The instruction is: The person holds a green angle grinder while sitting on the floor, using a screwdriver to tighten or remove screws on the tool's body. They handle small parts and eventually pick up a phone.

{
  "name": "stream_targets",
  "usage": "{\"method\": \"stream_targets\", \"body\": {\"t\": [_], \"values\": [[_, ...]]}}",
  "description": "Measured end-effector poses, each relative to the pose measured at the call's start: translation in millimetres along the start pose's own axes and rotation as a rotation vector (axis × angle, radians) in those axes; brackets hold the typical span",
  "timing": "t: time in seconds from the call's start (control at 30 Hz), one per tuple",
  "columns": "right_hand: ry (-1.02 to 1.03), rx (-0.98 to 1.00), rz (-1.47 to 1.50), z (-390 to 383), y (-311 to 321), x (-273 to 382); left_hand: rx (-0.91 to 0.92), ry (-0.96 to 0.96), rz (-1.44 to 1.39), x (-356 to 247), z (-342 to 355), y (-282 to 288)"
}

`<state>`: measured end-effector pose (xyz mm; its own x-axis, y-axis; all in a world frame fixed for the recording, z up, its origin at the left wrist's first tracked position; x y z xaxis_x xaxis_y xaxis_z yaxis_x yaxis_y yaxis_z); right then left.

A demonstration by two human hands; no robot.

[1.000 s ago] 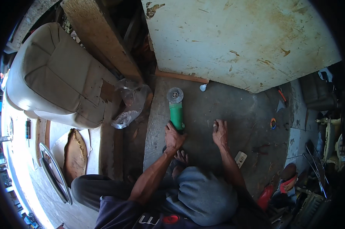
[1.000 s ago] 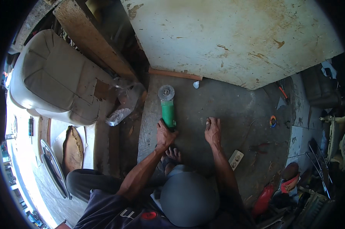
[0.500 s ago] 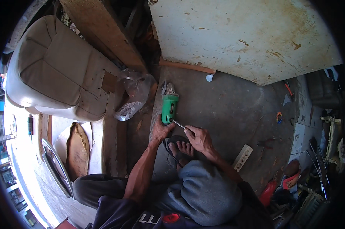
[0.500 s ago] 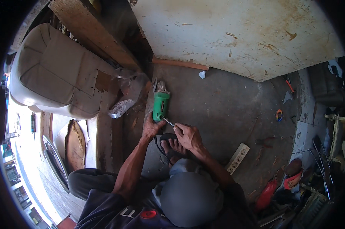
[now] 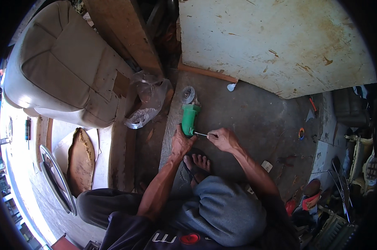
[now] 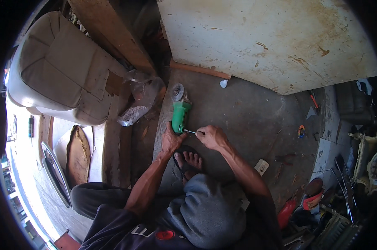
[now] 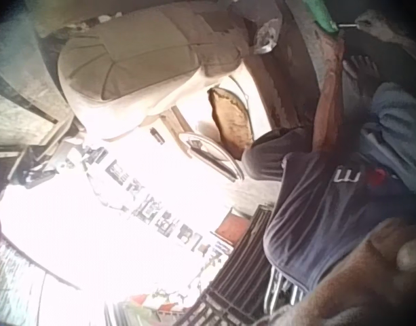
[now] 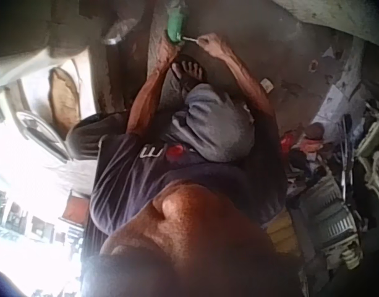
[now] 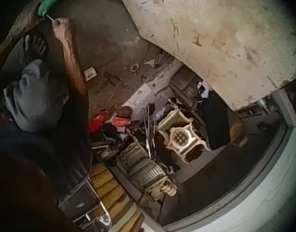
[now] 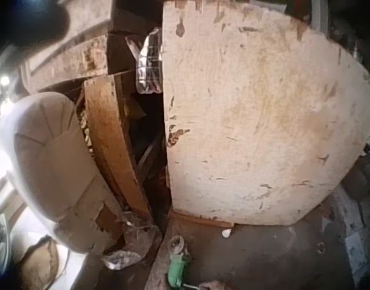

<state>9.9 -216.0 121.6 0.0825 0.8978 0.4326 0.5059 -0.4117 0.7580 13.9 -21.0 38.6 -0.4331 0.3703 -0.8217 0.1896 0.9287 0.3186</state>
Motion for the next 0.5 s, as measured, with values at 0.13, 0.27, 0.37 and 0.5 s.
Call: {"method": "stream_targets", "body": {"t": [0.13,0.27,0.37,0.5], "values": [[0.482,-0.342,-0.418,-10,6,12,-0.001,-0.046,-0.009,6,3,1],[0.181,-0.095,-0.301,10,3,-10,0.0,-0.031,0.005,3,0,-5],[0.196,-0.143,-0.389,2,-3,-2,-0.017,0.009,0.069,2,-1,-6],[0.199,-0.187,-0.339,-5,0,9,-0.06,0.028,0.143,-3,-8,-14]]}}
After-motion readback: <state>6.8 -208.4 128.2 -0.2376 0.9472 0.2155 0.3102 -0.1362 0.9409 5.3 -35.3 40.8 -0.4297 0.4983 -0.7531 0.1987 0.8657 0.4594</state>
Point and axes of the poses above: each hand's wrist, its own z-axis towards the middle knuckle, its own y-axis out of the back of the hand, x = y × z, the point moved 2 cm from there along z, towards the middle knuckle, and after that the axes turned 11 degrees about -z, right-handed, at the moved point
